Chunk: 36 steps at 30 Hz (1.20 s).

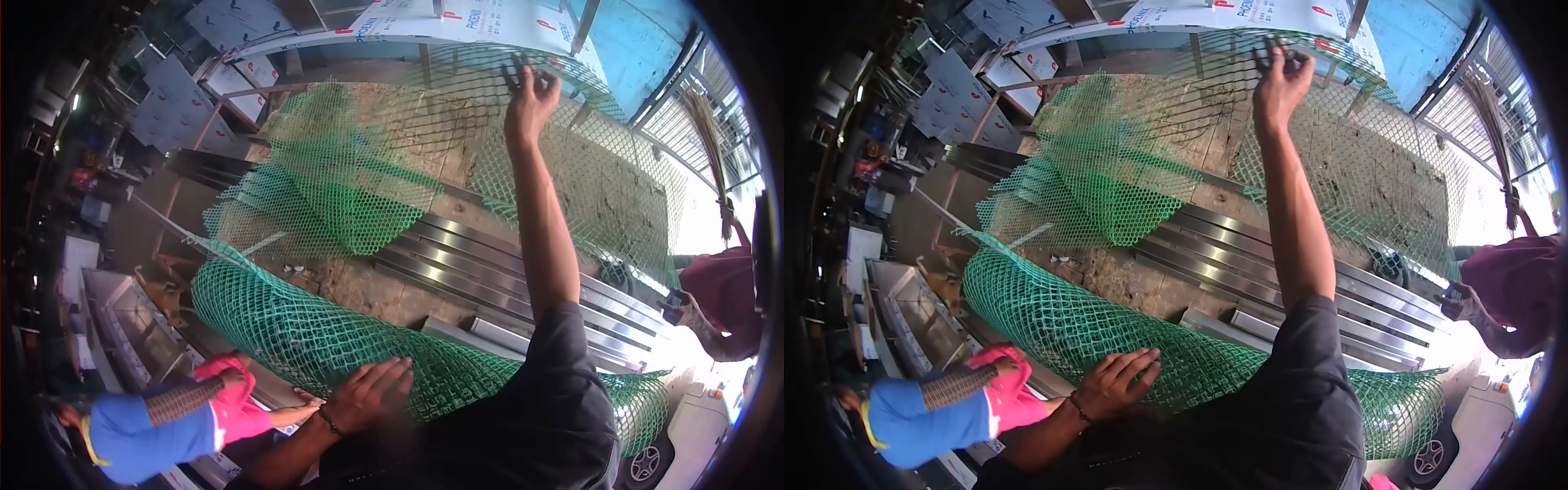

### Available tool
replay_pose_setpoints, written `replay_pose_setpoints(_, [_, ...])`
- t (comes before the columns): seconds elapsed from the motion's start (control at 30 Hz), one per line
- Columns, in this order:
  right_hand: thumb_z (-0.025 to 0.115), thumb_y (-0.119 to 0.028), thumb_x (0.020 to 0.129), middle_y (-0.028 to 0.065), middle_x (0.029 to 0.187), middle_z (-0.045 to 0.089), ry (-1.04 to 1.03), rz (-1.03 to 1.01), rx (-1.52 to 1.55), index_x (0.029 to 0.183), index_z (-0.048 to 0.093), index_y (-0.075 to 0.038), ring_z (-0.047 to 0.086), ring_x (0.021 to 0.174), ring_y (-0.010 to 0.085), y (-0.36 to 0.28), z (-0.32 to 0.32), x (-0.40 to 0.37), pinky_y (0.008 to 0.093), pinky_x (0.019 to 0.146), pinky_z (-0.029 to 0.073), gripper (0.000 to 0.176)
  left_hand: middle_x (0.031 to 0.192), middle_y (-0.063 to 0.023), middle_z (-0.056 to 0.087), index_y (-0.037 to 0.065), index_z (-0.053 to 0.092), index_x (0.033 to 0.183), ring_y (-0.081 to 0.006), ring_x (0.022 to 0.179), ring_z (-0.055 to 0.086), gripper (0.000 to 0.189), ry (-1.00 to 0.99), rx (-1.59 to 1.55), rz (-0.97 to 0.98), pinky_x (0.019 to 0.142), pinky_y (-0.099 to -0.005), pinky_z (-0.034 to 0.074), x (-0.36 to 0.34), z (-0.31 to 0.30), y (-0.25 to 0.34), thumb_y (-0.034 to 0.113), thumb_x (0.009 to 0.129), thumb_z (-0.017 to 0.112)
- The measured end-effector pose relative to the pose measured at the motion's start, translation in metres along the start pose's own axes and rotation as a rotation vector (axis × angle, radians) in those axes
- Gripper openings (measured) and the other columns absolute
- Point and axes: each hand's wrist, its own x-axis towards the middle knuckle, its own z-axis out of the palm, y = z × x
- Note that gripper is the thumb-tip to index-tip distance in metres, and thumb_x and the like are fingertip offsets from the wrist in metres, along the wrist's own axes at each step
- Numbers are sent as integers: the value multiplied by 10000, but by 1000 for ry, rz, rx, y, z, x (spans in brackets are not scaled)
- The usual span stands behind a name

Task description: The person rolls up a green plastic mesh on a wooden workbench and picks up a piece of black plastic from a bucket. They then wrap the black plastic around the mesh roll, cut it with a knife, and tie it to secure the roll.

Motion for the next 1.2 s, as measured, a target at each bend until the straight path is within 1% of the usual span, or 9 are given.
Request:
replay_pose_setpoints(0.2, [557, 1, 1031, 263, 1306, 578, -137, 32, 185, 1058, 388, -22, 600, 1282, 397, -28, 57, -53, 542, 1028, 579, 173, 1392, -112, 622, 86, 605, 1249, -244, 1235, 637, 328, -6, -4, 3, 948, -350, 517, -4, 4, -1, 106, 921, 613])
replay_pose_setpoints(0.3, [516, 13, 1044, 215, 1278, 613, -116, 111, 214, 1123, 397, -28, 635, 1232, 321, -14, 65, -69, 466, 961, 607, 149, 1408, -125, 605, 83, 600, 1264, -257, 1246, 627, 368, -34, -6, 16, 963, -374, 514, -5, 3, -3, 108, 898, 624])
replay_pose_setpoints(0.43, [527, 20, 1027, 195, 1162, 633, 183, 372, -289, 1109, 401, -31, 664, 1184, 325, 58, -7, -77, 466, 945, 609, 159, 1423, -134, 590, 76, 594, 1279, -273, 1256, 618, 406, -14, -51, 35, 973, -395, 512, -8, 5, -2, 119, 878, 636])
replay_pose_setpoints(0.6, [539, 6, 1031, 220, 1155, 643, 99, 608, 50, 1085, 391, -48, 711, 1065, 388, -5, -58, -108, 516, 914, 621, 167, 1435, -127, 576, 58, 583, 1309, -290, 1266, 599, 688, -51, -105, -14, 1012, -429, 493, -3, -3, 0, 396, 758, 820])
replay_pose_setpoints(0.7, [540, 0, 1033, 249, 1198, 642, 5, 684, 93, 1131, 385, -47, 701, 1086, 404, -33, -66, -90, 536, 921, 623, 189, 1505, -140, 512, 52, 551, 1356, -307, 1356, 529, 754, -110, -165, -24, 1063, -442, 468, -4, -5, -1, 281, 696, 834])
replay_pose_setpoints(0.83, [542, -9, 1031, 279, 1278, 640, -78, 724, 39, 1501, 267, 22, 700, 1092, 397, -88, -56, -42, 503, 920, 612, 546, 1503, -138, 505, 46, 554, 1356, -313, 1339, 529, 845, -106, -159, -28, 1057, -447, 468, -4, -2, -1, 350, 645, 896])
replay_pose_setpoints(0.97, [513, -44, 1054, 296, 1260, 667, -349, 700, -181, 1440, 395, 82, 705, 1103, 358, -134, -66, 20, 391, 887, 592, 423, 1491, -138, 511, 48, 559, 1355, -313, 1322, 535, 912, -107, -149, -22, 1050, -452, 475, -4, -5, -1, 488, 635, 906])
replay_pose_setpoints(1.1, [439, -20, 1073, 272, 1291, 634, -177, 695, -160, 1340, 456, 148, 685, 1142, 327, -190, -49, 41, 361, 995, 591, 316, 1487, -136, 506, 50, 561, 1350, -310, 1320, 531, 972, -78, -131, -4, 1046, -447, 481, -6, -1, 0, 609, 619, 875])
replay_pose_setpoints(1.2, [483, -84, 1077, 199, 1182, 691, -357, 705, -324, 1279, 522, 105, 713, 1017, 246, -196, -75, 69, 317, 874, 602, 280, 1479, -138, 504, 46, 550, 1347, -308, 1322, 528, 978, -74, -120, 1, 1054, -447, 477, -7, -3, -1, 622, 622, 867])
